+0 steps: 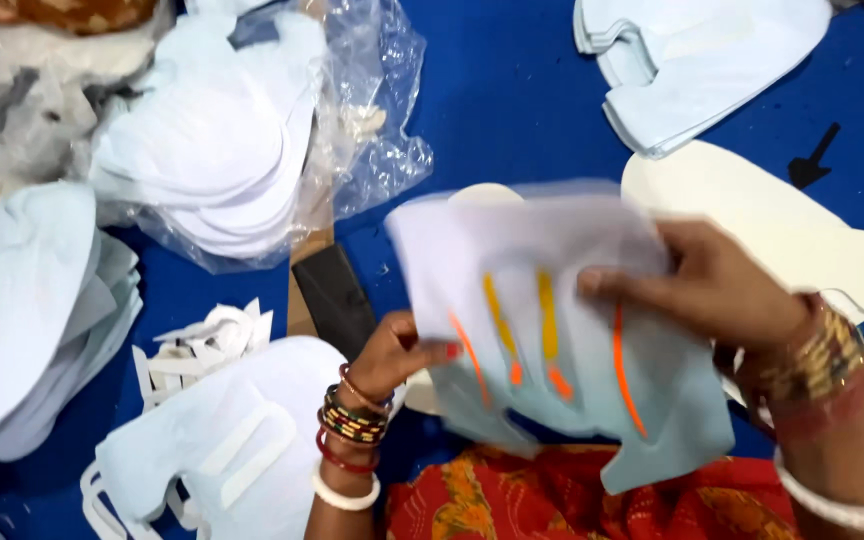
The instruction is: The person sits on a blue floor mat among piles of pre-cut shoe upper components, aligns a marked upper piece with its matching lining and reinforcement pieces, presses the layers together by hand, and stacks the matched sets into a pile, eventually passing the stack aside and starting on the next set.
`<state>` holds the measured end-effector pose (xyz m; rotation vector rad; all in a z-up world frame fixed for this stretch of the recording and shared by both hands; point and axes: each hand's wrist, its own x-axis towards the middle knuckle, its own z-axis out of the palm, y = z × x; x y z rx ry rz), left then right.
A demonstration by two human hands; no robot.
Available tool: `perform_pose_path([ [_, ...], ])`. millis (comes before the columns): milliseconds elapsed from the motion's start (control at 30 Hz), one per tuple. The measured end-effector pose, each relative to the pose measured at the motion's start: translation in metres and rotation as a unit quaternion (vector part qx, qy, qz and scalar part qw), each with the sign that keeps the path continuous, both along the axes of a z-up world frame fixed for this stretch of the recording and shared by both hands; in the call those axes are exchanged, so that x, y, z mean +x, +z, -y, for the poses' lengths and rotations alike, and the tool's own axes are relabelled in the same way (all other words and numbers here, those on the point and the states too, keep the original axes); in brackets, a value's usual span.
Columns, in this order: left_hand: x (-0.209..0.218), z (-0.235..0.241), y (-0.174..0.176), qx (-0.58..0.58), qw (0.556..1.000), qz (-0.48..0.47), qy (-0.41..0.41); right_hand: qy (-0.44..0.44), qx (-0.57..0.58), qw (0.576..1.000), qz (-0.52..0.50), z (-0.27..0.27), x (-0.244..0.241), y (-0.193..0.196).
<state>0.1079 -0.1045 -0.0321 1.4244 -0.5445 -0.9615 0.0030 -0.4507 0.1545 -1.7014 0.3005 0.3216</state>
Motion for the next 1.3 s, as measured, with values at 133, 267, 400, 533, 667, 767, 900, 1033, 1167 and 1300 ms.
perform_pose_path([
  [133,-0.005,0.019,0.013,0.009,0.995,-0.024,0.095,-0.018,-0.089,0.983,-0.160,0.028,0.004,-0.100],
  [267,-0.006,0.019,0.018,0.039,0.984,0.050,0.165,0.005,0.055,0.966,-0.252,0.019,-0.039,-0.202],
  [400,-0.010,0.018,0.045,0.053,0.990,0.073,0.107,0.001,0.287,0.952,-0.109,0.011,-0.050,-0.244],
  [533,-0.010,0.021,0.129,0.041,0.997,0.056,0.033,-0.059,0.169,0.977,-0.115,-0.027,-0.013,-0.186],
  [667,-0.006,0.010,0.170,-0.034,0.995,0.082,-0.040,0.063,0.343,0.937,0.023,-0.056,0.003,-0.177],
  [767,0.005,-0.004,0.160,-0.038,0.992,0.118,-0.011,0.106,0.487,0.865,0.056,-0.053,-0.005,-0.211],
  [900,0.017,-0.008,0.132,0.114,0.970,0.174,0.129,-0.041,0.299,0.952,-0.059,-0.025,-0.026,-0.212],
  [1033,0.005,-0.002,0.050,0.170,0.951,0.208,0.154,-0.078,0.053,0.985,-0.143,-0.014,-0.019,-0.148],
  [1167,-0.007,0.018,-0.003,0.163,0.962,0.143,0.168,-0.089,-0.138,0.973,-0.161,-0.014,-0.026,-0.156],
  [1300,-0.014,0.030,-0.021,0.197,0.961,0.099,0.167,-0.110,-0.158,0.964,-0.181,-0.013,-0.029,-0.176],
])
